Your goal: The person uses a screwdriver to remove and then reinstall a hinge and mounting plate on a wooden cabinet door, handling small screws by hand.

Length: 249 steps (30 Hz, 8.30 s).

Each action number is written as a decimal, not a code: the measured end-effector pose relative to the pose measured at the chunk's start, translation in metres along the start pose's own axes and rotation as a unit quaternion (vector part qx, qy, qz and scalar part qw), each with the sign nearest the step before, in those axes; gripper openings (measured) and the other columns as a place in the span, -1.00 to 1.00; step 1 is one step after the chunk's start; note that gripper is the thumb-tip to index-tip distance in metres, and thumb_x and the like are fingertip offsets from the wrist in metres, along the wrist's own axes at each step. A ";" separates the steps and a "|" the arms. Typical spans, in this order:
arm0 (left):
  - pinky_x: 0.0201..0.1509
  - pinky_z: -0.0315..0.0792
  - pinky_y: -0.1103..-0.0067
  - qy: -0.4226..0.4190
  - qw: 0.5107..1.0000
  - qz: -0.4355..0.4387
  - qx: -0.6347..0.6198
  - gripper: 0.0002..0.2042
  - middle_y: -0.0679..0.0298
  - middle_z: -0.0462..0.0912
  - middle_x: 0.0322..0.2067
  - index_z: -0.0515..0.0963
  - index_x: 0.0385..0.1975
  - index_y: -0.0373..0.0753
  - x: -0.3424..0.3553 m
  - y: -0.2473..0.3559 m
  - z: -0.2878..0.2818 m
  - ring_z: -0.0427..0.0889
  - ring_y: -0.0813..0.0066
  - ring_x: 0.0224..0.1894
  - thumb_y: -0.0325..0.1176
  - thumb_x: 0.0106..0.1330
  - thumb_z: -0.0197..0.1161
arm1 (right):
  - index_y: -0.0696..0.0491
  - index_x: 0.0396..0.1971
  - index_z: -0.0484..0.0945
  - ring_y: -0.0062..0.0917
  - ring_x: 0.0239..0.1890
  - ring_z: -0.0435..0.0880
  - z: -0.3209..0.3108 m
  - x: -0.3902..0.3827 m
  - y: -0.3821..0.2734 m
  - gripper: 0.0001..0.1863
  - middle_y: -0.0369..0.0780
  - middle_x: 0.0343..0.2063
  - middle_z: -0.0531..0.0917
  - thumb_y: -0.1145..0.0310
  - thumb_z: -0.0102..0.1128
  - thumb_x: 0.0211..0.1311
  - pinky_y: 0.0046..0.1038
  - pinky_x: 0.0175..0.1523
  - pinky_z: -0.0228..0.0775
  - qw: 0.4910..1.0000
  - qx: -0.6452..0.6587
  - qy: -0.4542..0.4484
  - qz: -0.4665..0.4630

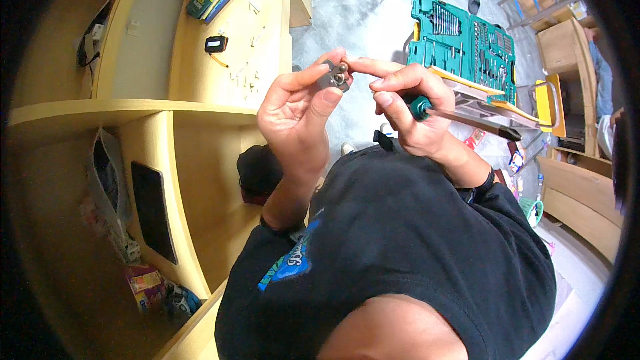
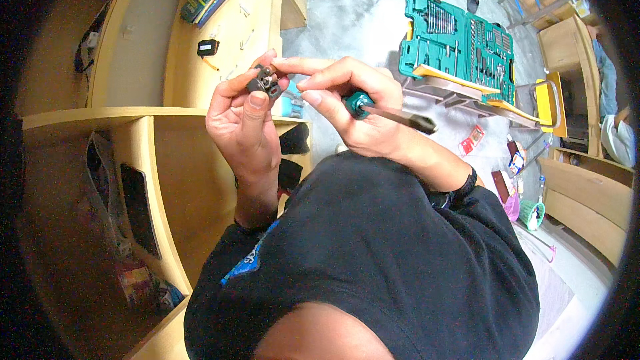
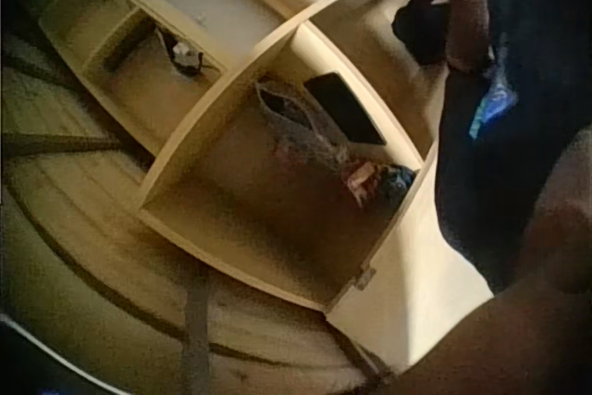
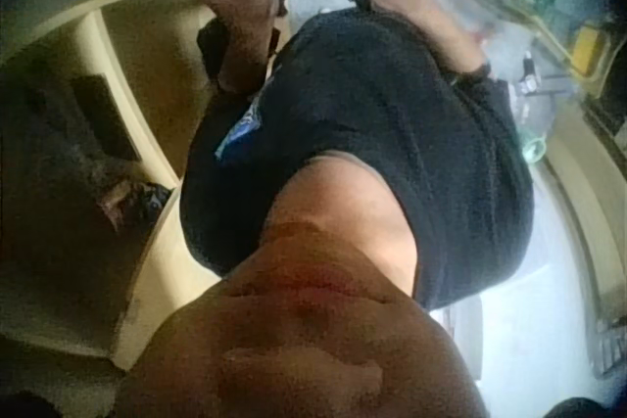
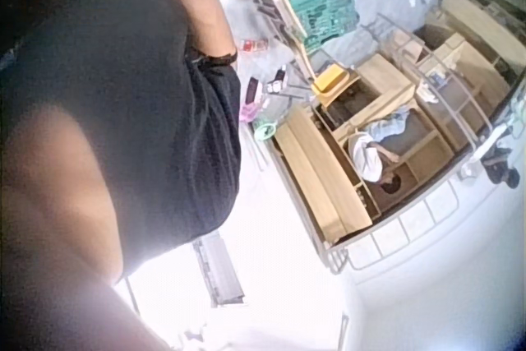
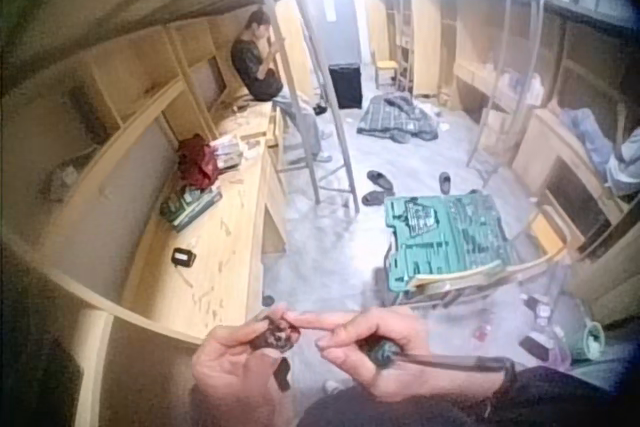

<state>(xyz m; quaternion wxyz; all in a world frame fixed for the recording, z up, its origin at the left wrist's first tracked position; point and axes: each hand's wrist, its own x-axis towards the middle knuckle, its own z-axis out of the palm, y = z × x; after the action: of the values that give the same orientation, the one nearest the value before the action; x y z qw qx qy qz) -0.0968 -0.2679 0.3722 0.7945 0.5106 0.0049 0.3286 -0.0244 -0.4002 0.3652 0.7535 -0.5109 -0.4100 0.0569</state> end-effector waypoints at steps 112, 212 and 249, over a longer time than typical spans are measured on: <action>-0.08 0.53 0.56 0.007 0.978 0.005 0.211 -0.70 0.02 0.58 -0.28 0.46 -0.20 -0.54 -0.038 -0.003 0.041 0.61 0.40 -0.21 -0.77 0.02 0.25 | 0.19 -0.38 0.63 -0.56 -0.38 0.67 -0.045 -0.022 -0.031 -0.88 -0.17 -0.42 0.68 0.53 0.30 0.03 -0.62 -0.29 0.47 0.998 -0.062 0.026 0.015; -0.09 0.48 0.61 0.165 0.972 -0.011 0.170 -0.77 0.10 0.55 -0.28 0.40 -0.16 -0.52 -0.038 -0.018 0.021 0.59 0.44 -0.23 -0.71 0.17 0.10 | 0.10 0.14 0.34 -0.76 -0.71 0.37 -0.061 -0.038 -0.053 -0.60 -0.28 -0.50 0.55 0.44 -0.02 0.29 -0.71 -0.61 0.25 0.884 0.050 -0.207 0.417; -0.02 0.45 0.60 0.291 0.940 -0.110 0.140 -0.79 0.20 0.58 -0.26 0.44 -0.16 -0.40 -0.118 -0.090 -0.087 0.56 0.52 -0.19 -0.62 0.20 0.13 | 0.18 -0.08 0.33 -0.65 -0.61 0.49 -0.014 -0.092 0.060 -0.76 -0.22 -0.41 0.56 0.35 -0.16 0.39 -0.62 -0.51 0.39 0.738 0.177 -0.268 0.593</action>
<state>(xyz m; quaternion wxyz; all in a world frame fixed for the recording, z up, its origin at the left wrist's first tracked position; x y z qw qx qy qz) -0.1725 -0.2834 0.2189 0.7099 0.4953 0.3382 0.3693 -0.0552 -0.4289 0.2630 0.5029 -0.4717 -0.1915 0.6985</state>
